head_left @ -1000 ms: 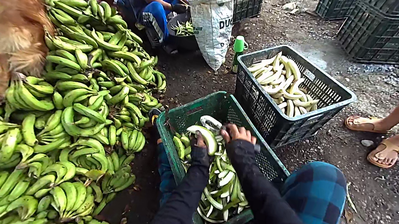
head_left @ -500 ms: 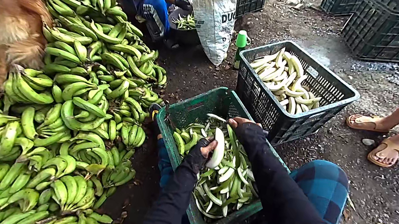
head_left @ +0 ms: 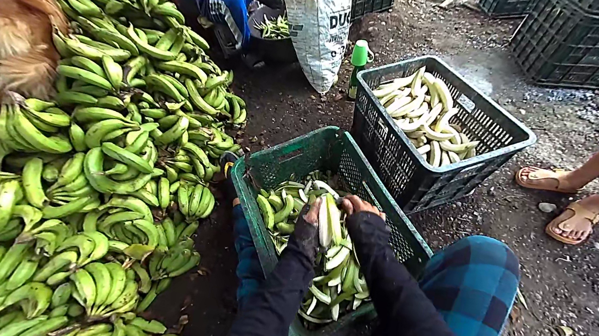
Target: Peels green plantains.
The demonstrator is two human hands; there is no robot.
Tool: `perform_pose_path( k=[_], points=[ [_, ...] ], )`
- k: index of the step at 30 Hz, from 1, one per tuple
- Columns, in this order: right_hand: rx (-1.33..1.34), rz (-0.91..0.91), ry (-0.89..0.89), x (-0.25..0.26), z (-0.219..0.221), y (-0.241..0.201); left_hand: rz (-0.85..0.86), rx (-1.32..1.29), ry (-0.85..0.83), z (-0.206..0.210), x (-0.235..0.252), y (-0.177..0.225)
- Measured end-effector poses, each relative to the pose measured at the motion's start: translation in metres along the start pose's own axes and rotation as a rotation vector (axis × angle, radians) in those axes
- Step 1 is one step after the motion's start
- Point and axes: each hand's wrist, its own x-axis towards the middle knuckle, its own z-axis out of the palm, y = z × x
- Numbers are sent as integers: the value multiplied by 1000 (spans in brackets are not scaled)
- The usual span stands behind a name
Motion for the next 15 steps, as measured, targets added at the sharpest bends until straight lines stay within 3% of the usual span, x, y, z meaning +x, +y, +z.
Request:
perform_pose_path(
  k=[1,2,3,5,8,12,15],
  points=[
    [-26,-3,-13,16,-4,7,74,-55,-91,-5,1,-4],
    [-13,-73,123,35,7,23,138,-126,-207,-14,5,-12],
    [49,-204,406,60,32,45,160,-212,-292,-22,10,-18],
    [74,-182,199,63,5,44,35,-426,-241,-27,11,-18],
    [30,-352,119,15,-4,29,-236,-667,-21,-23,12,-10],
    [62,-462,-17,-29,11,40,-247,-433,102,-21,17,-13],
    [40,-301,-78,-28,15,25,-188,-290,82,-21,6,-16]
  ],
)
